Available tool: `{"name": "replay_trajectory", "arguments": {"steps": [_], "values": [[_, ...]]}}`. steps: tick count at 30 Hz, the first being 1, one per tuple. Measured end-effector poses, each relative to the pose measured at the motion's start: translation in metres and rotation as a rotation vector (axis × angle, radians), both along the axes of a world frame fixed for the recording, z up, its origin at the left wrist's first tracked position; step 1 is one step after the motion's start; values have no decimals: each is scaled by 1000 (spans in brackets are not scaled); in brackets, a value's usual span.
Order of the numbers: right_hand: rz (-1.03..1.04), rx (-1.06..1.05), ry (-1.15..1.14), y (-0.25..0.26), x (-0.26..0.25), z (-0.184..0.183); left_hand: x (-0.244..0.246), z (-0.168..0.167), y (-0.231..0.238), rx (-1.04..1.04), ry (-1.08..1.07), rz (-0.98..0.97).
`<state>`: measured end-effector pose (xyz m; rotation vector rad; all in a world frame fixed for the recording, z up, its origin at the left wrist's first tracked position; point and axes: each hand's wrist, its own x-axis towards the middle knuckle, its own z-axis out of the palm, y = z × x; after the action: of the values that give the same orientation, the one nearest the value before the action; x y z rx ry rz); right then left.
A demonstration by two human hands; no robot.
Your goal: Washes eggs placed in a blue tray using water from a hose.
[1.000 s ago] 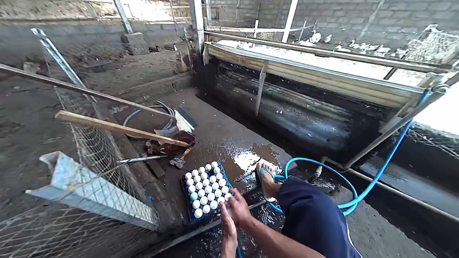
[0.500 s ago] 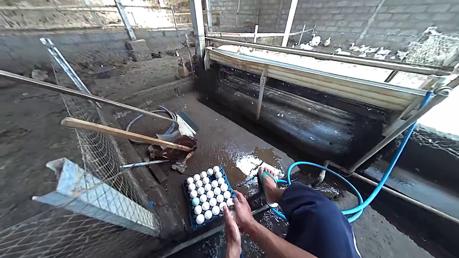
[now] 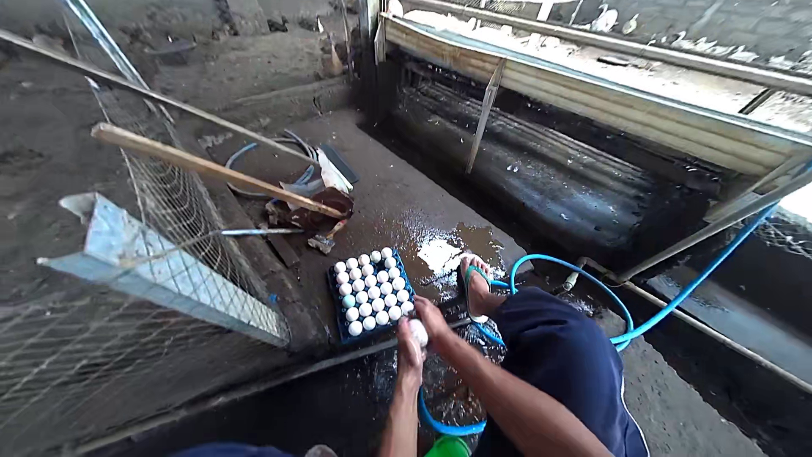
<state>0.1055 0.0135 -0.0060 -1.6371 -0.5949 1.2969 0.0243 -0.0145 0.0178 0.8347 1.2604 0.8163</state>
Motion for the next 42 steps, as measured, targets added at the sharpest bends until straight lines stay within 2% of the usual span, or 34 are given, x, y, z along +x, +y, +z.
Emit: {"name": "replay_trajectory", "arguments": {"steps": [3,5,7,9,11,13,17,21,24,28,29,31,33,35,37,38,40,42], "values": [[-72,-69,115,-2,-1,7,-5,-1,2,-17,-21,-19],[-59,7,-43,-10,-10,15,-10,-4,8,51,-84,-20],[-43,112,-183,-16,-19,15,-7,-14,12,175,-39,-14],[-113,107,-73,-16,-21,12,-6,-27,10,214,53,-31],[-168,47,12,-17,-23,18,-8,-25,7,211,112,-57],[-130,85,-32,-27,-32,24,-8,-16,3,243,144,-29],[-180,33,-13,-18,-20,20,-9,-14,3,106,8,-30],[-99,79,-109,-28,-28,24,-11,-8,2,165,94,-85],[-158,-11,43,-11,-16,12,-9,-14,6,101,69,-71],[-86,86,-89,-27,-27,18,-13,-16,5,120,42,-77],[-90,37,-18,-22,-21,15,-15,-17,5,78,28,-103],[-104,-150,272,-7,-6,14,-19,-17,8,-19,-36,-151],[-88,-215,401,-7,-5,16,-24,-22,11,-52,-146,-163],[-39,-87,175,-13,-14,21,-29,-21,15,-31,-195,-131],[54,63,-116,-20,-22,22,-23,-19,13,52,-149,-97],[45,98,-180,-22,-24,18,-20,-20,10,91,-93,-91],[-24,53,-140,-14,-18,4,-15,-22,5,127,65,-107],[-30,18,-120,-15,-20,7,-11,-24,6,155,59,-50]]}}
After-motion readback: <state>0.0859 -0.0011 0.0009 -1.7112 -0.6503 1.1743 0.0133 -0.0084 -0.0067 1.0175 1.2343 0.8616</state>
